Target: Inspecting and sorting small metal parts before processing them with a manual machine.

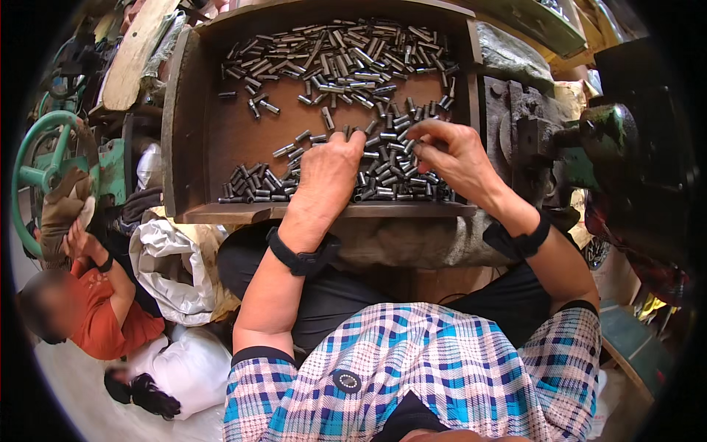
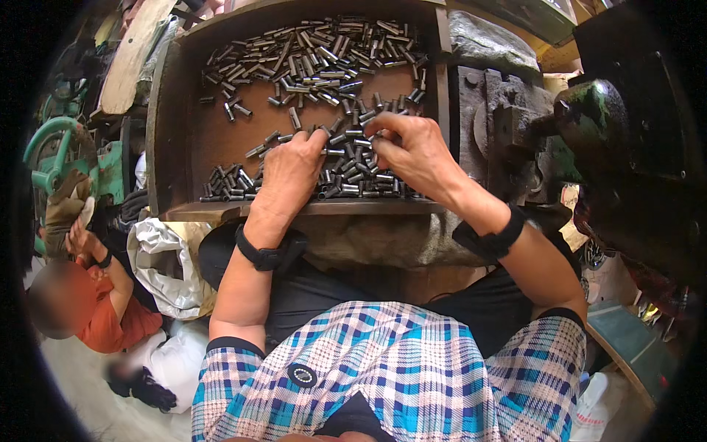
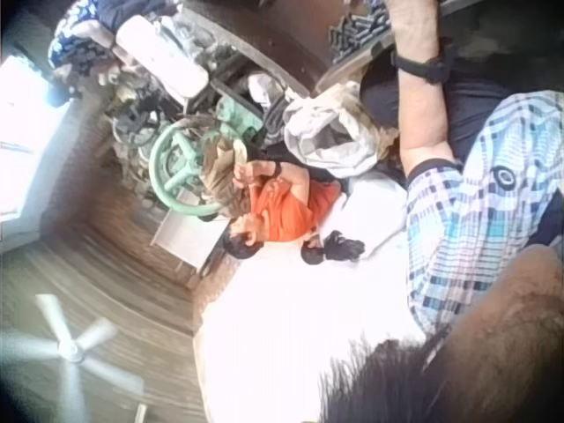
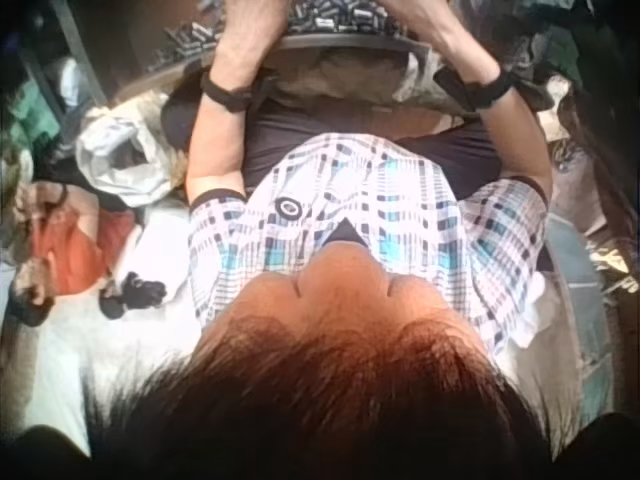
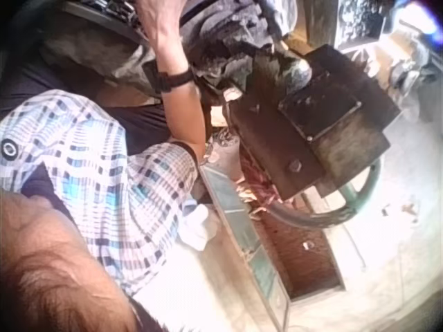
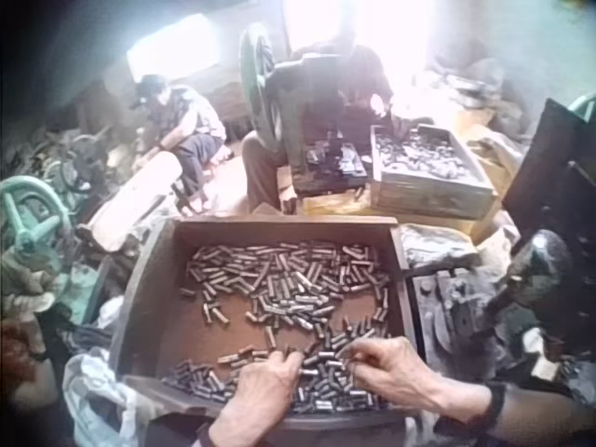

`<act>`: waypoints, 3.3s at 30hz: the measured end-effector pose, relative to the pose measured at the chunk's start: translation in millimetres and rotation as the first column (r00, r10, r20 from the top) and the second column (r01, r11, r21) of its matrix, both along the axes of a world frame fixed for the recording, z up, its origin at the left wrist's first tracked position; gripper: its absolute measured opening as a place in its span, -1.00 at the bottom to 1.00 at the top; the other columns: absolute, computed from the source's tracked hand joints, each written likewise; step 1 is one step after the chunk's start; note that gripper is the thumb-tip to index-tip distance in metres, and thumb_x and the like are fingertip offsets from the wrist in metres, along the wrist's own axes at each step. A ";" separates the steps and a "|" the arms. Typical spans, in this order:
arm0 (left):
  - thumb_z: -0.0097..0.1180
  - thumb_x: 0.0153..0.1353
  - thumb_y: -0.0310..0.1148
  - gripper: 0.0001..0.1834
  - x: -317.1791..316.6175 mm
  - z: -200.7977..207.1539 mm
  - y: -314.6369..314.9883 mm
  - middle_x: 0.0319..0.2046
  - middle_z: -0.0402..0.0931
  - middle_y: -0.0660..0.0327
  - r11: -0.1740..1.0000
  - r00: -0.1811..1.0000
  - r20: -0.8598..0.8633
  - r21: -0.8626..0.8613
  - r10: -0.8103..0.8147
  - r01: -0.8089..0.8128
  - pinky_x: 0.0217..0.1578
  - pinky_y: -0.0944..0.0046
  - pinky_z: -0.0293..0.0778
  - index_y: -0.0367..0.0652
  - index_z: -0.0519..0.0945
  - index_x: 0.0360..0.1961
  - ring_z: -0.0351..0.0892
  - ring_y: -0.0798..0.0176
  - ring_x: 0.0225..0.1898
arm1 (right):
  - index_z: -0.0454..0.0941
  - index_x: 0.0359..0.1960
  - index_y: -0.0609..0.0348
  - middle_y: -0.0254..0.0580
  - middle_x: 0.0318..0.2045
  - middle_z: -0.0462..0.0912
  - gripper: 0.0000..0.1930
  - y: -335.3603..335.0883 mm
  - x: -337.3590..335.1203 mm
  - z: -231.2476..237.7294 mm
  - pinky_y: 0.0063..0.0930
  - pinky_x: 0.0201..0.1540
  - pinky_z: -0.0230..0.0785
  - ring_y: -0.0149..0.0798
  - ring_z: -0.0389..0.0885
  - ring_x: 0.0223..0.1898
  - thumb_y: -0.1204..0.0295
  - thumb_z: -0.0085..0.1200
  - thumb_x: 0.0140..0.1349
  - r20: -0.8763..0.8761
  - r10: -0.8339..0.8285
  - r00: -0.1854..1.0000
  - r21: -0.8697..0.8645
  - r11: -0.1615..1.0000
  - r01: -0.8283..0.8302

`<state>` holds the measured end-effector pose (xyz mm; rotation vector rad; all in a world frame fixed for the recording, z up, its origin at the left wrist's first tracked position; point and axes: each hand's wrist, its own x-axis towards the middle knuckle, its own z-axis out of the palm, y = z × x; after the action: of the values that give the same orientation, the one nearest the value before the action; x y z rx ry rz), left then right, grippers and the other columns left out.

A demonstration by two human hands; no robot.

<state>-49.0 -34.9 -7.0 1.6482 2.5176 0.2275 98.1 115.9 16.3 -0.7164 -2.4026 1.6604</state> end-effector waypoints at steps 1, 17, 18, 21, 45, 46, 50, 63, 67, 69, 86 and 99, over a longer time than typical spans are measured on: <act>0.13 0.03 -0.41 -0.82 1.1 0.5 0.0 -0.45 0.48 0.04 0.999 1.000 -0.011 -0.030 -0.012 0.012 -0.42 0.05 0.49 -0.19 0.40 -0.37 0.55 -0.07 -0.40 | 0.55 -0.31 0.30 -0.13 -0.59 0.55 -0.84 -3.2 9.0 0.6 -0.54 -0.50 0.38 -0.42 0.58 -0.55 0.54 0.00 0.07 -0.028 -0.062 0.998 -0.096 0.994 0.059; -0.07 0.11 -0.45 -0.86 31.9 13.0 23.8 -0.62 0.43 0.28 0.847 -0.259 0.963 -0.080 -0.069 -0.525 -0.76 0.58 0.20 -0.24 0.48 -0.32 0.32 0.52 -0.73 | 0.42 -0.26 0.32 -0.24 -0.45 0.58 -0.89 -12.1 40.2 -2.5 -0.74 -0.58 0.39 -0.42 0.65 -0.46 0.52 0.00 0.23 -0.077 -0.327 0.942 -0.623 0.753 0.211; -0.07 0.14 -0.45 -0.85 33.1 13.7 24.8 -0.61 0.44 0.27 0.852 -0.251 0.966 -0.084 -0.056 -0.516 -0.75 0.58 0.22 -0.24 0.47 -0.29 0.32 0.51 -0.73 | 0.42 -0.26 0.32 -0.24 -0.45 0.58 -0.89 -12.0 40.5 -3.8 -0.74 -0.58 0.39 -0.42 0.65 -0.46 0.52 0.00 0.23 -0.073 -0.329 0.941 -0.624 0.752 0.215; -0.05 0.16 -0.45 -0.84 35.8 11.5 24.6 -0.60 0.45 0.27 0.868 -0.233 0.971 -0.071 -0.052 -0.491 -0.73 0.58 0.25 -0.24 0.49 -0.25 0.35 0.50 -0.71 | 0.42 -0.25 0.33 -0.18 -0.44 0.60 -0.87 -11.8 40.0 -6.0 -0.72 -0.58 0.41 -0.39 0.65 -0.47 0.51 0.00 0.23 -0.088 -0.359 0.929 -0.655 0.724 0.217; 0.07 0.24 -0.32 -0.78 54.2 14.1 25.2 -0.51 0.54 0.21 0.872 -0.303 0.951 -0.100 -0.057 -0.479 -0.66 0.54 0.42 -0.28 0.48 -0.23 0.56 0.40 -0.58 | 0.42 -0.33 0.28 -0.27 -0.49 0.59 -0.89 -17.8 44.6 -0.3 -0.75 -0.56 0.38 -0.51 0.60 -0.51 0.49 0.06 0.21 -0.109 -0.421 0.901 -0.572 0.768 0.289; 0.07 0.24 -0.32 -0.78 55.6 14.5 24.6 -0.51 0.54 0.21 0.871 -0.300 0.952 -0.098 -0.058 -0.481 -0.66 0.54 0.42 -0.28 0.48 -0.23 0.56 0.40 -0.58 | 0.43 -0.35 0.27 -0.27 -0.51 0.59 -0.89 -15.5 44.4 -2.1 -0.74 -0.58 0.38 -0.51 0.60 -0.53 0.50 0.08 0.20 -0.093 -0.407 0.909 -0.610 0.745 0.271; 0.07 0.24 -0.31 -0.75 55.3 17.0 19.8 -0.49 0.55 0.23 0.922 -0.156 0.985 0.001 -0.067 -0.387 -0.63 0.54 0.43 -0.29 0.49 -0.16 0.57 0.42 -0.57 | 0.46 -0.39 0.25 -0.27 -0.56 0.59 -0.89 3.5 47.8 -2.0 -0.73 -0.65 0.37 -0.52 0.58 -0.59 0.50 0.13 0.15 -0.024 -0.263 0.965 -0.804 0.578 0.138; 0.07 0.24 -0.35 -0.75 50.6 24.0 21.8 -0.47 0.55 0.19 0.971 -0.132 0.991 -0.008 -0.024 -0.240 -0.61 0.52 0.44 -0.28 0.45 -0.13 0.59 0.35 -0.54 | 0.46 -0.39 0.25 -0.12 -0.54 0.61 -0.91 5.5 47.4 -14.4 -0.68 -0.63 0.44 -0.47 0.55 -0.67 0.52 0.12 0.15 -0.075 -0.226 0.971 -0.844 0.533 0.059; 0.15 0.14 -0.43 -0.70 43.5 16.3 24.7 -0.37 0.58 0.05 0.811 0.715 0.553 0.584 -0.427 0.032 -0.45 0.33 0.51 -0.31 0.48 -0.11 0.62 0.13 -0.40 | 0.45 -0.38 0.24 -0.15 -0.54 0.61 -0.91 1.1 39.4 -10.8 -0.69 -0.65 0.41 -0.48 0.54 -0.69 0.52 0.11 0.16 -0.066 -0.233 0.970 -0.823 0.563 0.079; 0.17 0.10 -0.46 -0.68 41.1 19.2 22.3 -0.34 0.57 0.02 0.825 0.686 0.582 0.563 -0.437 0.048 -0.40 0.28 0.50 -0.32 0.48 -0.10 0.62 0.08 -0.35 | 0.43 -0.38 0.24 -0.18 -0.55 0.60 -0.92 -3.5 35.2 -8.2 -0.71 -0.68 0.37 -0.48 0.53 -0.70 0.52 0.08 0.18 -0.064 -0.226 0.972 -0.788 0.609 0.089; 0.09 0.18 -0.43 -0.91 -15.6 9.0 -14.1 -0.50 0.47 0.35 0.398 -0.090 0.946 0.044 -0.312 -0.916 -0.69 0.58 0.26 -0.10 0.45 -0.30 0.43 0.52 -0.56 | 0.46 -0.26 0.25 0.00 -0.29 0.48 -0.81 -10.4 -116.9 -18.1 -0.28 -0.44 0.48 -0.04 0.60 -0.38 0.52 -0.03 0.04 0.054 0.558 0.828 0.800 0.473 -0.371; 0.20 -0.03 -0.44 -0.79 -14.2 4.2 1.1 -0.45 0.53 0.01 0.921 0.952 0.279 0.324 0.123 -0.214 -0.34 0.07 0.44 -0.25 0.49 -0.35 0.55 -0.06 -0.37 | 0.44 -0.40 0.30 0.05 -0.45 0.53 -0.80 9.1 -36.1 8.2 -0.22 -0.37 0.38 0.02 0.57 -0.38 0.47 0.13 -0.06 -0.160 0.176 0.971 0.420 0.902 -0.095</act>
<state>-63.2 -33.8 -2.8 1.3869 2.5245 0.8953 62.1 125.0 24.5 -0.3076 -2.5771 1.1334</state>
